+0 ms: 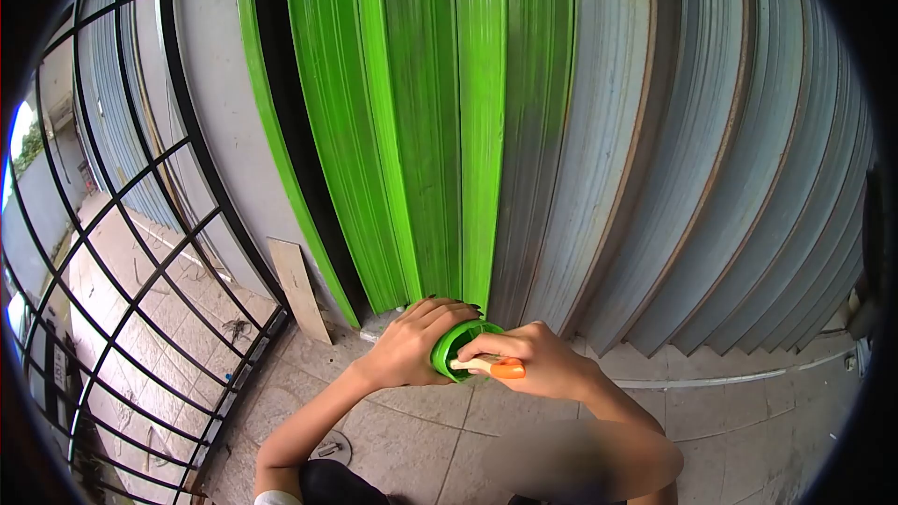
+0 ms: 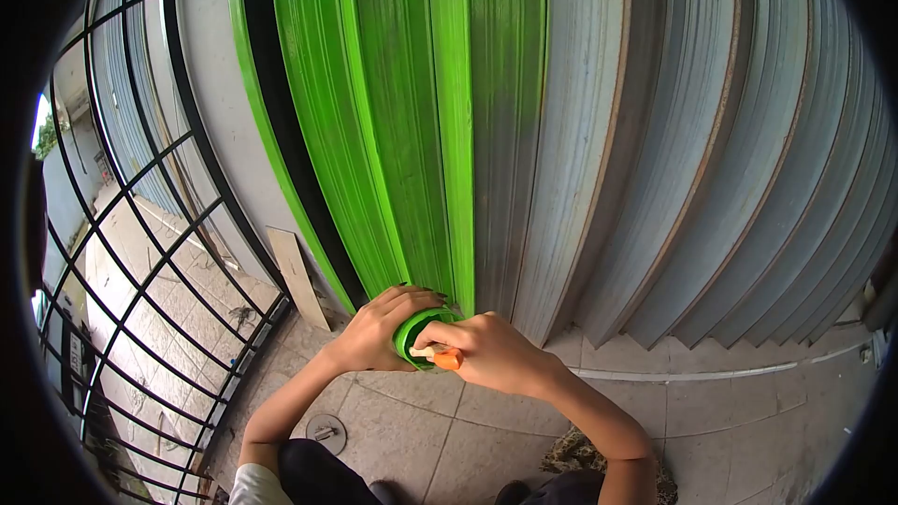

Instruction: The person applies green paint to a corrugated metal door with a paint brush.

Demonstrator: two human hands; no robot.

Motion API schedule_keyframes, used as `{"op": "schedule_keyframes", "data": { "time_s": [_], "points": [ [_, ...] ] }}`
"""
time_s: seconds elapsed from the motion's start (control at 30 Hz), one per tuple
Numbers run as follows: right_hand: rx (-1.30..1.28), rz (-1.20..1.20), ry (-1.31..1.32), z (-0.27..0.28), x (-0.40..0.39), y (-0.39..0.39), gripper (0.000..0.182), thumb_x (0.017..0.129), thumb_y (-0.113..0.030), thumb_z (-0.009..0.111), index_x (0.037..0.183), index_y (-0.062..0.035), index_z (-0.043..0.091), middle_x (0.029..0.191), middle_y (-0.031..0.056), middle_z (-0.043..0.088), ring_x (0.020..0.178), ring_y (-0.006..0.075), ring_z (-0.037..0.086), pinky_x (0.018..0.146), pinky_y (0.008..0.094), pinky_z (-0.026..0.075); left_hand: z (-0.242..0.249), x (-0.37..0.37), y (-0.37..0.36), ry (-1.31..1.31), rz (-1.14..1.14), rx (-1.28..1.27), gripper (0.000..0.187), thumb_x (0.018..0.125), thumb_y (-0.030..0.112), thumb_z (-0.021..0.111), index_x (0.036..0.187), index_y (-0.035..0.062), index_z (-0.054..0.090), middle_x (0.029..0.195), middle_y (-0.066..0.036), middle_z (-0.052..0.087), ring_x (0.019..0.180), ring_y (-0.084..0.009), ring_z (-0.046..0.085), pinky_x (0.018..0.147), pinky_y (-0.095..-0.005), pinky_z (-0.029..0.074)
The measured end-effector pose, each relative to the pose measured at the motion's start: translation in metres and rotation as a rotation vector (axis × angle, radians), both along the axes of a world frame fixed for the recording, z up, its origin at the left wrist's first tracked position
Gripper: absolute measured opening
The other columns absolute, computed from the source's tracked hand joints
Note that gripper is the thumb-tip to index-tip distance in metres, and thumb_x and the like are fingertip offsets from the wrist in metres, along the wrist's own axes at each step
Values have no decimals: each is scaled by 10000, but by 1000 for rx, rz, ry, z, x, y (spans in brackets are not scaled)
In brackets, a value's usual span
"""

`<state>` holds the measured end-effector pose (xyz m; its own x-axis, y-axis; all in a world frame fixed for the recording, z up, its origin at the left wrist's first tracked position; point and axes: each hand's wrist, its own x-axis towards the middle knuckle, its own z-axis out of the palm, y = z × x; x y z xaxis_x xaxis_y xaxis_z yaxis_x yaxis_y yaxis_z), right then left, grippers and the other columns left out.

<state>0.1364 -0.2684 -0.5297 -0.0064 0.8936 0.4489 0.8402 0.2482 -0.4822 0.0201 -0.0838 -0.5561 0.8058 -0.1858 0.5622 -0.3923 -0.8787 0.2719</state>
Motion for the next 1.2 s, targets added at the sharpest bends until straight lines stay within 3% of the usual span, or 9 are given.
{"op": "schedule_keyframes", "data": {
  "time_s": [0.17, 0.37, 0.47, 0.6, 0.7, 0.83, 0.97, 1.13, 1.2],
  "points": [
    [7, 28, -15, -10, 2, 1, 195, 770, 32, 613, 936, -69, 628, 722, 59, 684, 592, 207, 661, 545, 318, 513, -2, 1, -4, 7, -21, 6, 739, 564, 209, 835, 1216, 52, 526, 1180, -113, 592, 1113, -307, 552, 961, -410, 451],
    [-3, -17, 20, -6, 3, -7, 147, 804, -26, 660, 945, -64, 641, 756, 63, 695, 627, 216, 678, 578, 287, 533, -6, 5, -5, 48, -26, -10, 763, 556, 206, 841, 1230, 54, 515, 1163, -117, 597, 1102, -311, 561, 951, -409, 462],
    [162, -89, 186, 3, 3, -14, 154, 828, -69, 698, 971, -38, 652, 829, 67, 711, 697, 179, 696, 625, 267, 549, -5, 4, -6, 93, -6, -58, 797, 553, 224, 860, 1245, 58, 500, 1166, -123, 591, 1090, -321, 570, 927, -415, 479],
    [237, -84, 750, -12, 17, -18, 227, 852, -85, 709, 1035, 28, 638, 948, 86, 696, 831, 108, 659, 702, 242, 544, -3, 2, -10, 210, 76, -199, 835, 571, 282, 874, 1270, 54, 478, 1166, -154, 591, 1097, -344, 574, 923, -426, 489],
    [243, -52, 1033, -21, 23, -18, 254, 862, -77, 697, 1086, 16, 621, 983, 83, 688, 845, 112, 654, 719, 227, 535, -1, 2, -13, 247, 178, -259, 954, 522, 328, 905, 1295, -3, 454, 1189, -201, 587, 1104, -347, 592, 952, -414, 484],
    [39, -135, 1181, -13, 21, -21, 209, 885, -69, 662, 1071, 11, 609, 1023, 100, 665, 933, 147, 652, 798, 285, 565, -1, 3, -12, 258, 163, -309, 931, 533, 349, 891, 1285, 7, 460, 1156, -223, 602, 1073, -371, 601, 933, -428, 485],
    [213, 28, 1361, -6, 35, -16, 113, 907, -30, 607, 1020, -29, 598, 1032, 114, 656, 982, 193, 651, 835, 329, 577, -1, 3, -2, 265, 186, -380, 959, 525, 380, 893, 1268, -47, 462, 1105, -222, 636, 1007, -337, 649, 894, -395, 510],
    [293, -10, 1399, 11, 47, -18, 137, 872, 18, 637, 968, -54, 570, 1016, 107, 648, 968, 205, 652, 836, 340, 576, 4, 7, 13, 118, 186, -502, 968, 520, 404, 892, 1258, -62, 473, 1106, -194, 655, 1026, -290, 654, 921, -374, 502],
    [419, -99, 1293, 36, 54, -16, 203, 830, 70, 663, 944, -64, 562, 998, 102, 647, 950, 206, 657, 821, 336, 576, 7, 9, 22, 115, 155, -553, 953, 518, 395, 896, 1249, -57, 484, 1098, -185, 658, 1033, -283, 651, 929, -371, 499]
  ]
}}
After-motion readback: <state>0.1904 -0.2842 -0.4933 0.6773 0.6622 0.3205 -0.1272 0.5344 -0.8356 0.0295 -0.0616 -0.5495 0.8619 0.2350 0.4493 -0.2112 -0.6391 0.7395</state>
